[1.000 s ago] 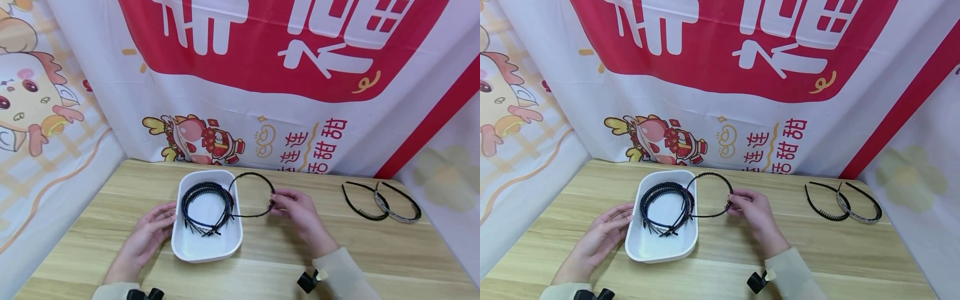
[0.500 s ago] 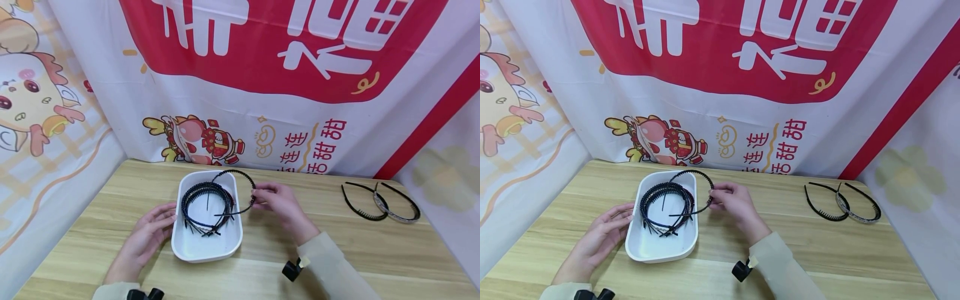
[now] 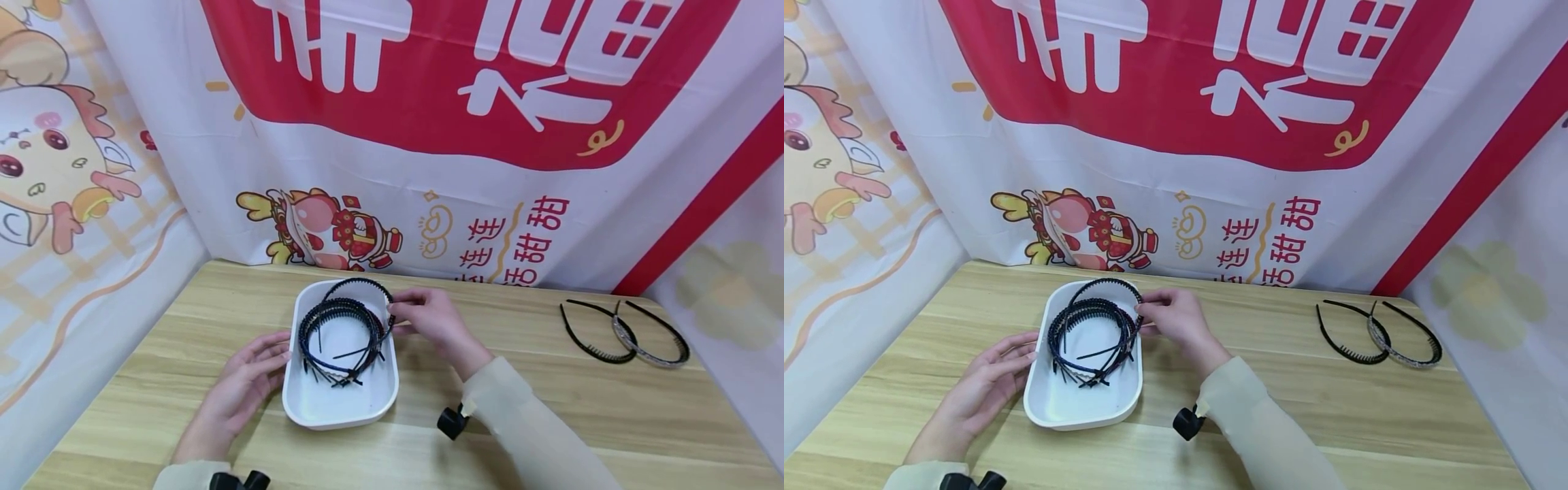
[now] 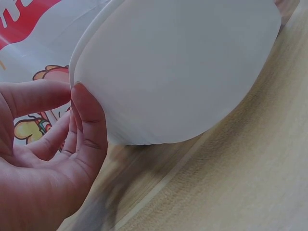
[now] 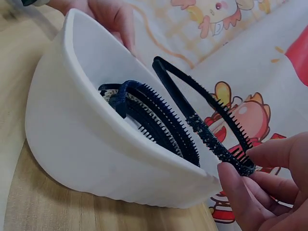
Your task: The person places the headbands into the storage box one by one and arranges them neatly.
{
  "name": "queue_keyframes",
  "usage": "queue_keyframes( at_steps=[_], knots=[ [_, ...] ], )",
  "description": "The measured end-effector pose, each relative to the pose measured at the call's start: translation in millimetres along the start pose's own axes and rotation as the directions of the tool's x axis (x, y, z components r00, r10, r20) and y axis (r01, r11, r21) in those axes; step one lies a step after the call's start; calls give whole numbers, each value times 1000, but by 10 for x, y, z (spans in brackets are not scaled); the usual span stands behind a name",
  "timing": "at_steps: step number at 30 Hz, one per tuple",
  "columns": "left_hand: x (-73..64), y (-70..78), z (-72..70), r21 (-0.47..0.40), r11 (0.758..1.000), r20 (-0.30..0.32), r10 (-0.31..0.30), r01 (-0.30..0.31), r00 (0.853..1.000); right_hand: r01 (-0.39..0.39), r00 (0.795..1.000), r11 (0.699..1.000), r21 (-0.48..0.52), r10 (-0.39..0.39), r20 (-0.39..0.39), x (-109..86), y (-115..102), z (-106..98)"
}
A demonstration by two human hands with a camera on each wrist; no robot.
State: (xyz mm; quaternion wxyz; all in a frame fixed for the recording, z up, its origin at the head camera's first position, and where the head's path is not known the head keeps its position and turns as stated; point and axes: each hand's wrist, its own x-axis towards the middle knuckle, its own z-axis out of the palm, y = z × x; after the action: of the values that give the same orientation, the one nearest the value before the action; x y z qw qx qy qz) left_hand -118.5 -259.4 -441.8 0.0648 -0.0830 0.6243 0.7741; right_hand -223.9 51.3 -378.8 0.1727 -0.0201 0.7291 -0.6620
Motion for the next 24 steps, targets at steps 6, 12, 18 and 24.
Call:
queue_keyframes(
  at_steps=[6, 12, 18, 24],
  knots=[
    [2, 0, 0, -3, 1000, -1, 0, 0, 1000, -28, 999, 994, -103, 30, 17, 53, -54, 71],
    [7, -5, -4, -3, 1000, 1, -4, 4, 1000, -45, 998, 981, -191, 52, 34, 81, -123, 133],
    [16, -12, -1, 3, 1000, 2, -11, 11, 1000, -23, 999, 963, -267, 34, 36, 112, -186, 214],
    [13, -7, -11, 16, 1000, 14, 5, -5, 1000, 28, 1000, 915, -402, -22, 19, 160, -243, 314]
  ],
)
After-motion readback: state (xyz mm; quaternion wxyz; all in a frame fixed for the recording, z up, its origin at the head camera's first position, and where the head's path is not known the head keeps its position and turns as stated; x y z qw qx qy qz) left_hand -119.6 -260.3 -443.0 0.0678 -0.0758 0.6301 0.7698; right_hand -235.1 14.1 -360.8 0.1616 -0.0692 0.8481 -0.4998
